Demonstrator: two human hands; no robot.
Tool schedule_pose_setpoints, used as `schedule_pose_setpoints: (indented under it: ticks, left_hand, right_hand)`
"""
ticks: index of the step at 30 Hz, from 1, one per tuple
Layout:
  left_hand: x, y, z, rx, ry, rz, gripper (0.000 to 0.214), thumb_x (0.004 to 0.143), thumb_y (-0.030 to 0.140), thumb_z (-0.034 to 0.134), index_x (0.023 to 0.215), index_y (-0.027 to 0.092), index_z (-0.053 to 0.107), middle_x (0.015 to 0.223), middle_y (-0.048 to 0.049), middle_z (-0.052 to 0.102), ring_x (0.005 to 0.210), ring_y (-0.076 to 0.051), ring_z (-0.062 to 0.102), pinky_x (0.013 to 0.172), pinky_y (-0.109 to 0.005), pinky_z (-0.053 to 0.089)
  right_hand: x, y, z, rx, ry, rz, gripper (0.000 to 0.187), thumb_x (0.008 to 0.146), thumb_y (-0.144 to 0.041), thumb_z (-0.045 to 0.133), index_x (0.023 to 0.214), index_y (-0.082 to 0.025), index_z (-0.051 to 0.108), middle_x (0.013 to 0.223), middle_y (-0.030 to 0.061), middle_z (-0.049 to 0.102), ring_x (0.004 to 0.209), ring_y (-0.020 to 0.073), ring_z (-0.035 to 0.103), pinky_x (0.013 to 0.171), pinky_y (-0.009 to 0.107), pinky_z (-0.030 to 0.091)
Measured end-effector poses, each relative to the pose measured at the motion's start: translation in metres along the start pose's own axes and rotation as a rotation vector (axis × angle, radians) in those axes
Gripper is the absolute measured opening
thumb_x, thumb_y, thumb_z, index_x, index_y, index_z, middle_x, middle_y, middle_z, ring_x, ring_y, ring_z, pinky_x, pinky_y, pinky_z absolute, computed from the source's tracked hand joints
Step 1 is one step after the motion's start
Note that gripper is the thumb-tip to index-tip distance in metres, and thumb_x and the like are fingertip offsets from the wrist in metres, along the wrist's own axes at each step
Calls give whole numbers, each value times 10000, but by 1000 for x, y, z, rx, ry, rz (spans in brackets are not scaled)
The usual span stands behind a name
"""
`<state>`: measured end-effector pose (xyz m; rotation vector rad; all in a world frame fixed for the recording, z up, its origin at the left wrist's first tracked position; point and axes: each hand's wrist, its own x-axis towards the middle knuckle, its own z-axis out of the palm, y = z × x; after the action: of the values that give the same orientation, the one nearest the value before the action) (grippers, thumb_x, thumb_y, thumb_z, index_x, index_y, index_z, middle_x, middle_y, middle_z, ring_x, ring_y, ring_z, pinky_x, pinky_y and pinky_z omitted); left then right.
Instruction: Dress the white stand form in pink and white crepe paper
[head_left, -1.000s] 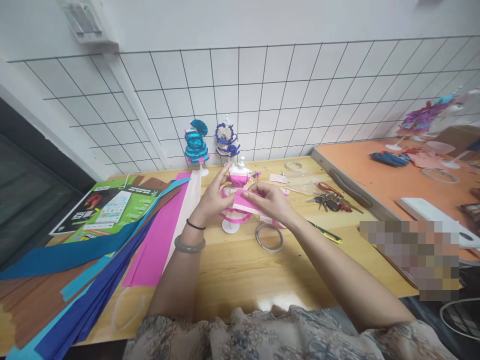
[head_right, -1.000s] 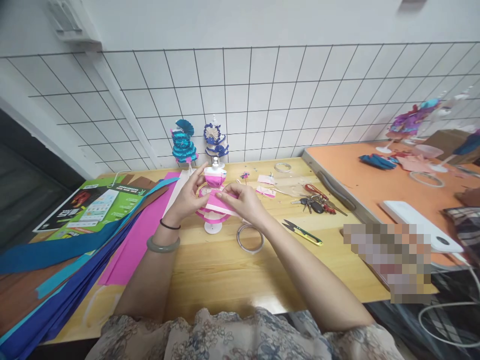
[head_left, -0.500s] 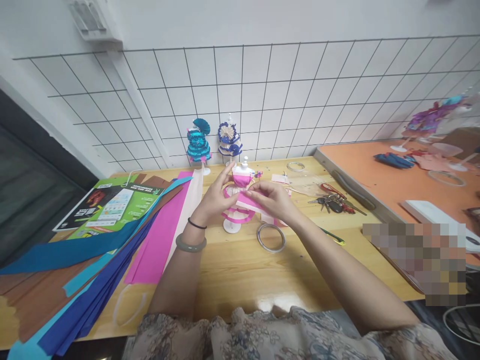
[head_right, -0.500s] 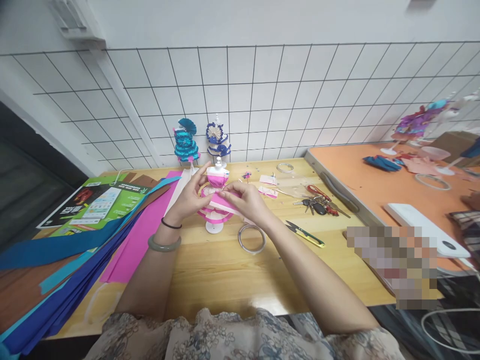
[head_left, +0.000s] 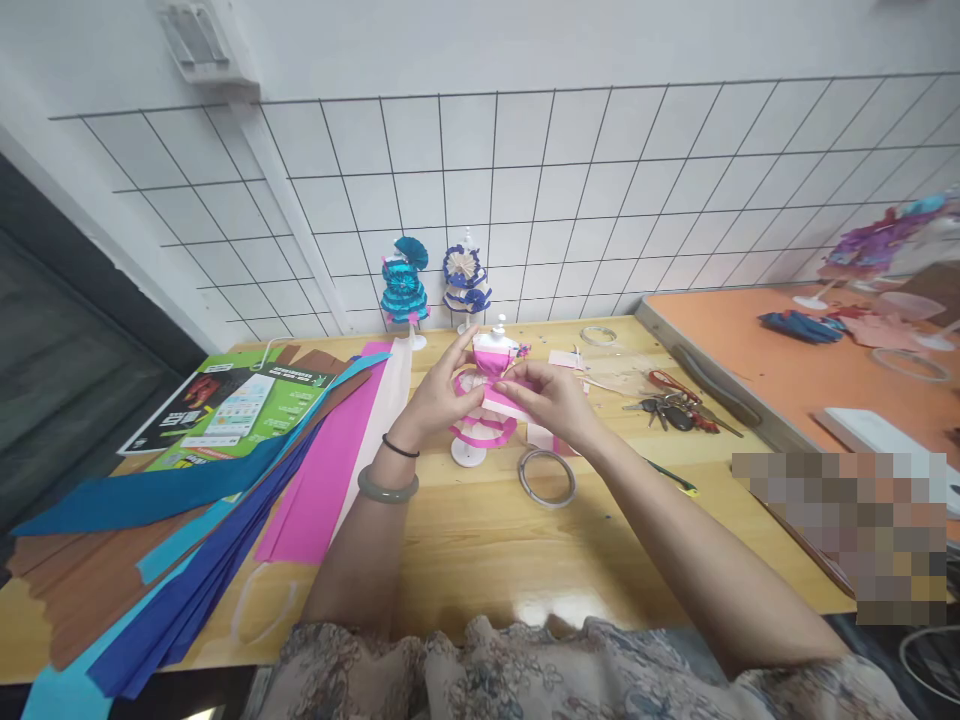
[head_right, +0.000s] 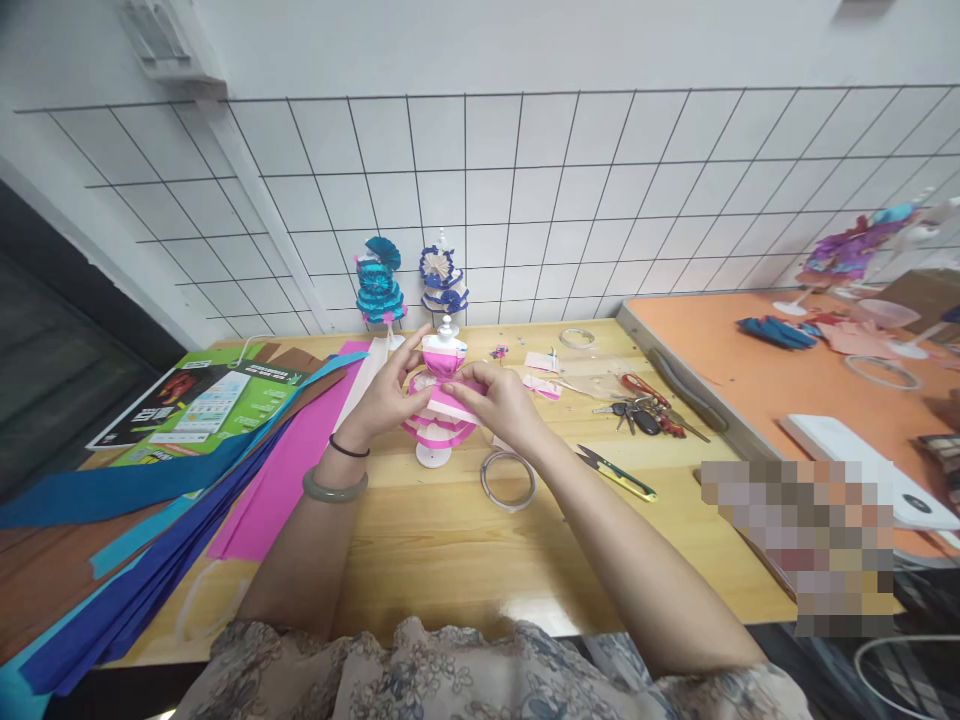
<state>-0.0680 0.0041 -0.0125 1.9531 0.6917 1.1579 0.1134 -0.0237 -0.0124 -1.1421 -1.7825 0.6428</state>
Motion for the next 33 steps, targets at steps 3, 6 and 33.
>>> schedule_pose_setpoints:
  ticks: [3,6,33]
  left_hand:
    - [0,-2,0,12,5,6,724,766,164,566,1400,302,246,1398,-66,408,1261,-237,423,1047,-427,375]
    - [0,-2,0,24,6,5,713,771,166,559,1400,294,249,1388,-70,420,1256,-238,427,1041,-423,380]
    - [0,-2,-1,93,2,20,715,770,141,537,1399,300,238,1335,-79,466,1198,-227,475,995,-404,408]
  right_hand:
    - [0,0,0,-10,13,-8,277,785,-449,593,795,-178,645,738,34,643,629,144,528,586,266,401]
    - [1,1,1,-14,24,-16,234,790,-413,596,788,-182,637,747,32,644,629,144,531,589,267,399]
    - [0,2,3,-170,92,-101,222,804,-371,587,733,-163,617,565,-20,495,510,92,383,489,219,292]
